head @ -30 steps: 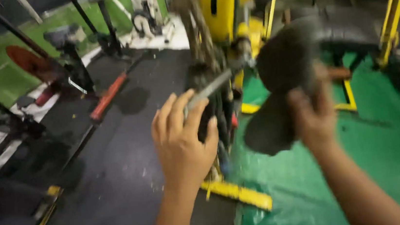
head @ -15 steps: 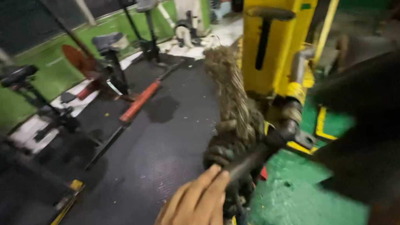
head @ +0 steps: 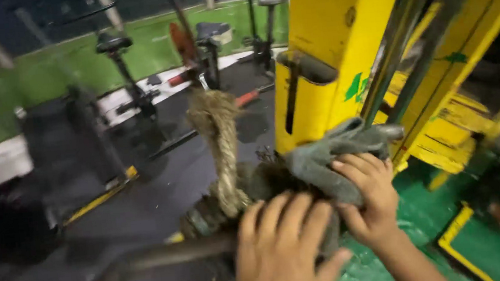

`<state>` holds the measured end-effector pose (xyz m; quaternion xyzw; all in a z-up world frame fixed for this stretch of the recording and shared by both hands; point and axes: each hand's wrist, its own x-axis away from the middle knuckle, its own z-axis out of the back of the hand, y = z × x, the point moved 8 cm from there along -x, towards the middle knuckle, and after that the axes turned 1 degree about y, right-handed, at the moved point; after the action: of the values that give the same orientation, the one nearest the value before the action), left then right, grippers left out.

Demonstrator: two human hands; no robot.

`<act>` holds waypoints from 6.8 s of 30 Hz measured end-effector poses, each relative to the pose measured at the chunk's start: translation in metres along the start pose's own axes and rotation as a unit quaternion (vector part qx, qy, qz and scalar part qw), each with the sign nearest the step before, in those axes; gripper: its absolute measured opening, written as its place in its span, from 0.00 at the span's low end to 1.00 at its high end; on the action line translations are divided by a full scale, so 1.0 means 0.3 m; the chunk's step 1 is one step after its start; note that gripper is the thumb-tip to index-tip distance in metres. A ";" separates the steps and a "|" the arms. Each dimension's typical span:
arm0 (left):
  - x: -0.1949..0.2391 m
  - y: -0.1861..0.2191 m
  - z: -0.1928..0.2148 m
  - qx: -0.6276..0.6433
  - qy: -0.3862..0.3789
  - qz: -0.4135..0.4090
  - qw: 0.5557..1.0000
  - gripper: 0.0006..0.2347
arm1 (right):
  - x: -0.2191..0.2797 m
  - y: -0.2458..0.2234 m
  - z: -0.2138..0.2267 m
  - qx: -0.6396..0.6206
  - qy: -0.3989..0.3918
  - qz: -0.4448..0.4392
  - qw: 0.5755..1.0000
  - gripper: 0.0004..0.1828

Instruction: The recorder wipes down various pieces of gym equipment including an exercise bike, a weight machine, and a treadmill with a cloth.

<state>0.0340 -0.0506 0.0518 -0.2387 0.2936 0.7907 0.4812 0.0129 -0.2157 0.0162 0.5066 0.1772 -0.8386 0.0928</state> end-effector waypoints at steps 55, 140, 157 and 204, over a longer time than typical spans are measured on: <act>-0.094 0.401 -0.127 -0.115 0.156 0.107 0.975 0.19 | 0.616 0.638 0.173 -0.549 0.165 -0.666 0.477 0.29; -0.706 0.548 -1.811 0.199 0.106 0.046 0.973 0.28 | 0.925 2.005 0.422 -0.208 -0.050 -0.484 0.849 0.28; -1.109 0.611 -1.455 0.350 -0.168 0.030 0.921 0.15 | 0.429 1.769 0.890 -0.147 -0.204 -0.378 0.891 0.15; -1.482 0.406 -1.019 0.170 0.340 0.012 0.925 0.29 | -0.651 1.570 0.593 -0.267 0.124 -0.081 0.952 0.15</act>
<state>0.1411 -0.5833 0.1558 -0.4044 0.5725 0.6059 0.3763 0.1171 -0.7232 0.1683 0.5471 0.4452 -0.6961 0.1342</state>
